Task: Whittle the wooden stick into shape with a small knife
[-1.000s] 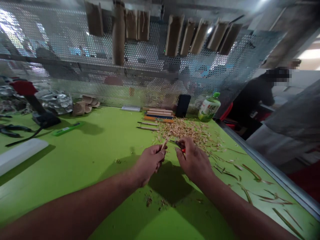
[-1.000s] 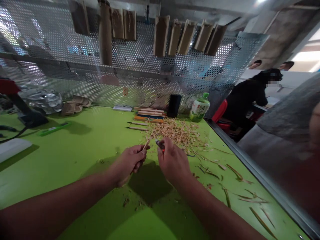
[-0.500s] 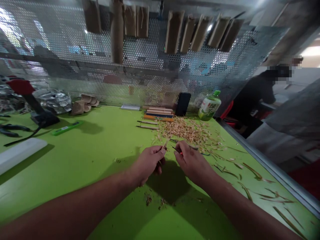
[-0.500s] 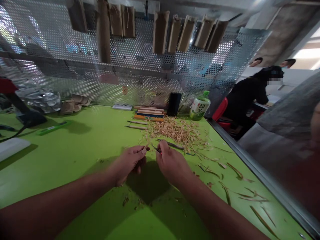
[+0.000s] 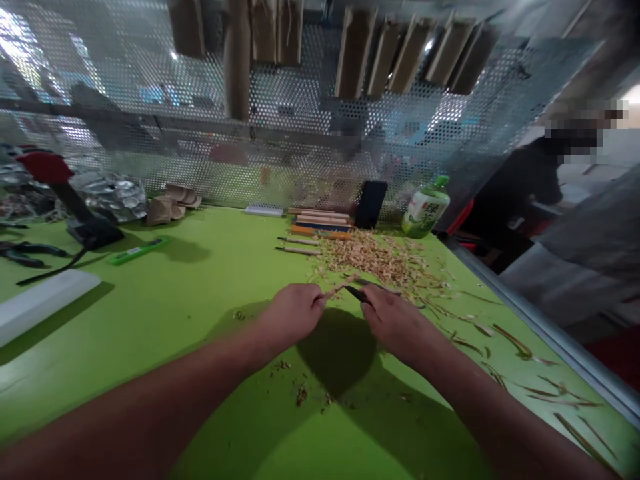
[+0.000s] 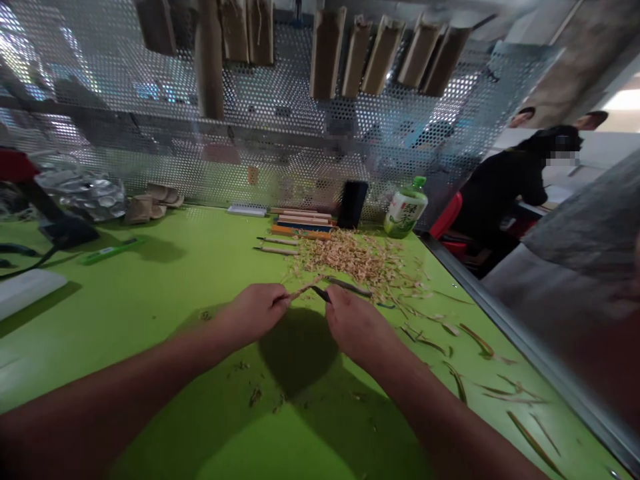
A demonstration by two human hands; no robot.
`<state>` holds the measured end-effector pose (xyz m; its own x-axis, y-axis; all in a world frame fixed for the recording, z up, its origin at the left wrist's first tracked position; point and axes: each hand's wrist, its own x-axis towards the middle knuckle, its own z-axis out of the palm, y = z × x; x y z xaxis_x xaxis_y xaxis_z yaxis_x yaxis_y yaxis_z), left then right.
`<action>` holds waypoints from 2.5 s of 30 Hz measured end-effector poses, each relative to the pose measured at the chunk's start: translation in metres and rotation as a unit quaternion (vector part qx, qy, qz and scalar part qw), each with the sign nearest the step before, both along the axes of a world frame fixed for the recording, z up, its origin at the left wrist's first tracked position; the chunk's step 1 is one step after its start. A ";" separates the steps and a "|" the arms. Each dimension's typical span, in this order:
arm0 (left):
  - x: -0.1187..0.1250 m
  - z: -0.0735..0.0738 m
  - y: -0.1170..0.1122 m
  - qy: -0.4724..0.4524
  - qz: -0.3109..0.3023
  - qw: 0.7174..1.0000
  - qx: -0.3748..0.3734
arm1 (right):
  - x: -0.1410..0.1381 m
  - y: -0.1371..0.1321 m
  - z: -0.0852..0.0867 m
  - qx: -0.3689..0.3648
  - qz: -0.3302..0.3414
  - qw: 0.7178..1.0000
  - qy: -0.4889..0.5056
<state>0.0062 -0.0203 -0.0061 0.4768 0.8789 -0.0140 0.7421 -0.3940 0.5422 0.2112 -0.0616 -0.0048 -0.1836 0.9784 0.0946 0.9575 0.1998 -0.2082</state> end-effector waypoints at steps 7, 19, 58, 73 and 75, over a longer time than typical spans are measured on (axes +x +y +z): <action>-0.001 -0.003 0.010 0.126 -0.046 0.990 0.035 | -0.002 -0.001 0.011 -0.058 0.007 0.997 0.047; 0.000 -0.006 0.013 0.124 -0.050 0.990 0.034 | -0.021 0.000 -0.002 -0.180 -0.040 0.971 0.153; 0.003 -0.010 0.015 0.136 -0.088 0.983 0.087 | -0.028 0.006 0.000 -0.148 -0.030 0.987 0.053; 0.003 -0.012 0.016 0.132 -0.091 0.984 0.080 | -0.027 0.008 -0.002 -0.158 -0.027 0.984 0.075; 0.003 -0.011 0.016 0.134 -0.090 0.984 0.079 | -0.027 0.008 -0.001 -0.158 -0.030 0.984 0.080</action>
<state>0.0093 -0.0043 -0.0171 0.6231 0.7815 -0.0308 0.7604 -0.5960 0.2581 0.1843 -0.0540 -0.0063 -0.1315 0.9723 -0.1934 0.9157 0.0444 -0.3994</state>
